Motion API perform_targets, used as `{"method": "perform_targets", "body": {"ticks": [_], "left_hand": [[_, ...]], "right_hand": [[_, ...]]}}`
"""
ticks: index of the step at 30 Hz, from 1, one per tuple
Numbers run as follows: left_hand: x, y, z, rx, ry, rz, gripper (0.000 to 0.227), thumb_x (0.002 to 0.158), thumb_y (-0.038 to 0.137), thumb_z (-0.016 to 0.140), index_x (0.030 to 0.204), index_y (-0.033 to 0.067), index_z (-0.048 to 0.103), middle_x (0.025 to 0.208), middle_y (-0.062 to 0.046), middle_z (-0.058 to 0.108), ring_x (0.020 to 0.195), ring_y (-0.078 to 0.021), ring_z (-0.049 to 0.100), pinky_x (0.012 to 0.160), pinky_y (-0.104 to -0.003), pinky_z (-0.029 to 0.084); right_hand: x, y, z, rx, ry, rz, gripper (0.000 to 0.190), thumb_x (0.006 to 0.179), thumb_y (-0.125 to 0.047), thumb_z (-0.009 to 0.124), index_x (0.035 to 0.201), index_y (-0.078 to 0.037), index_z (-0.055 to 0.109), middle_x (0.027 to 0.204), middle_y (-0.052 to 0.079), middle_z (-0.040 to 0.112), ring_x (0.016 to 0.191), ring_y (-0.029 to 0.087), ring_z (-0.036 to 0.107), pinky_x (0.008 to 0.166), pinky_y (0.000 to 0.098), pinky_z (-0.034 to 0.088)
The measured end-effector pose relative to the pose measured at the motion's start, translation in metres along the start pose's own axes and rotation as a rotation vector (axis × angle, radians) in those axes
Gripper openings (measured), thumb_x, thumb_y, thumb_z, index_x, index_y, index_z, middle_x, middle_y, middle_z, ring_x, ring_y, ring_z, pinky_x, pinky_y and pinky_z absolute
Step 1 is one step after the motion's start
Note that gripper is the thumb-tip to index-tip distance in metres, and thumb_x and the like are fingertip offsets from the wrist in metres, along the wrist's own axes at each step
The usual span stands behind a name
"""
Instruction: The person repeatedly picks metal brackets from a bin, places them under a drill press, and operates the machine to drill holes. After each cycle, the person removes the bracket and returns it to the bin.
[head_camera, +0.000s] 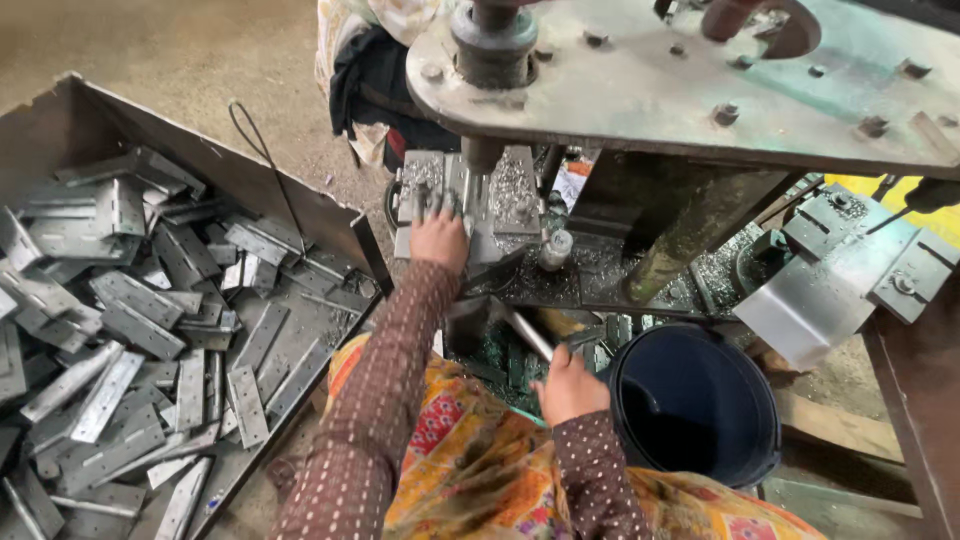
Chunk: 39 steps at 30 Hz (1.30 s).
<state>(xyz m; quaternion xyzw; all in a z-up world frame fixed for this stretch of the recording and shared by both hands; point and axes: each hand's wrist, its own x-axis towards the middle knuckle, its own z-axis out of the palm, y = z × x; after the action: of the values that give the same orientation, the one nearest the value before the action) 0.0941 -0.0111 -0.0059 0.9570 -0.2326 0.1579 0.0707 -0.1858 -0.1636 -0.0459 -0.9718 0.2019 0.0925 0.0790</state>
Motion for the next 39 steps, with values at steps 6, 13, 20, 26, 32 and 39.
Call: {"method": "perform_targets", "body": {"ticks": [6,13,20,26,32,39], "left_hand": [[0.027,-0.005,0.008,0.034,-0.116,-0.006,0.033,0.1,0.03,0.05,0.109,0.0115,0.076,0.14,-0.01,0.061,0.134,-0.0265,0.053,0.122,-0.053,0.016],[-0.031,-0.005,-0.031,-0.136,-0.055,0.039,0.025,0.089,0.025,0.065,0.105,0.0083,0.075,0.123,-0.008,0.068,0.12,-0.0276,0.062,0.11,-0.05,0.038],[-0.228,-0.111,-0.043,-0.157,0.227,-0.488,0.038,0.09,0.029,0.066,0.122,0.0081,0.065,0.122,-0.013,0.066,0.102,-0.0336,0.065,0.089,-0.047,0.049],[-0.362,-0.207,0.005,0.353,-0.119,-0.881,0.036,0.079,0.042,0.071,0.102,0.0136,0.07,0.104,-0.007,0.067,0.101,-0.0298,0.065,0.103,-0.061,0.037],[-0.383,-0.227,0.064,0.337,-0.104,-0.783,0.02,0.099,0.027,0.06,0.104,0.0117,0.072,0.105,-0.011,0.068,0.101,-0.0299,0.066,0.108,-0.053,0.041],[-0.364,-0.221,0.058,0.34,-0.175,-0.798,0.02,0.093,0.024,0.056,0.102,0.0128,0.07,0.103,-0.012,0.068,0.099,-0.0309,0.066,0.102,-0.056,0.04]], "right_hand": [[0.013,-0.003,0.026,-0.092,-0.479,0.056,0.094,0.088,-0.051,0.078,0.15,-0.003,0.025,0.121,0.025,0.059,0.107,0.038,0.069,0.089,0.0459,0.058],[0.015,0.016,0.032,-0.03,-0.279,-0.033,0.075,0.087,-0.045,0.077,0.136,-0.001,0.042,0.116,0.023,0.065,0.104,0.039,0.069,0.087,0.049,0.057],[-0.008,0.006,-0.017,0.046,0.392,-0.194,0.061,0.088,-0.043,0.075,0.135,-0.009,0.057,0.116,0.018,0.067,0.093,0.039,0.07,0.073,0.0497,0.057],[-0.005,0.001,-0.02,0.064,0.422,-0.217,0.06,0.09,-0.041,0.075,0.138,-0.009,0.058,0.117,0.018,0.066,0.097,0.039,0.069,0.078,0.0495,0.057],[-0.015,0.003,-0.019,0.045,0.38,-0.172,0.059,0.091,-0.04,0.074,0.139,-0.01,0.058,0.117,0.017,0.067,0.095,0.039,0.069,0.077,0.05,0.057],[-0.014,0.0,-0.025,0.029,0.347,-0.149,0.06,0.091,-0.041,0.072,0.14,-0.011,0.055,0.116,0.017,0.066,0.094,0.038,0.07,0.076,0.0491,0.057]]}}
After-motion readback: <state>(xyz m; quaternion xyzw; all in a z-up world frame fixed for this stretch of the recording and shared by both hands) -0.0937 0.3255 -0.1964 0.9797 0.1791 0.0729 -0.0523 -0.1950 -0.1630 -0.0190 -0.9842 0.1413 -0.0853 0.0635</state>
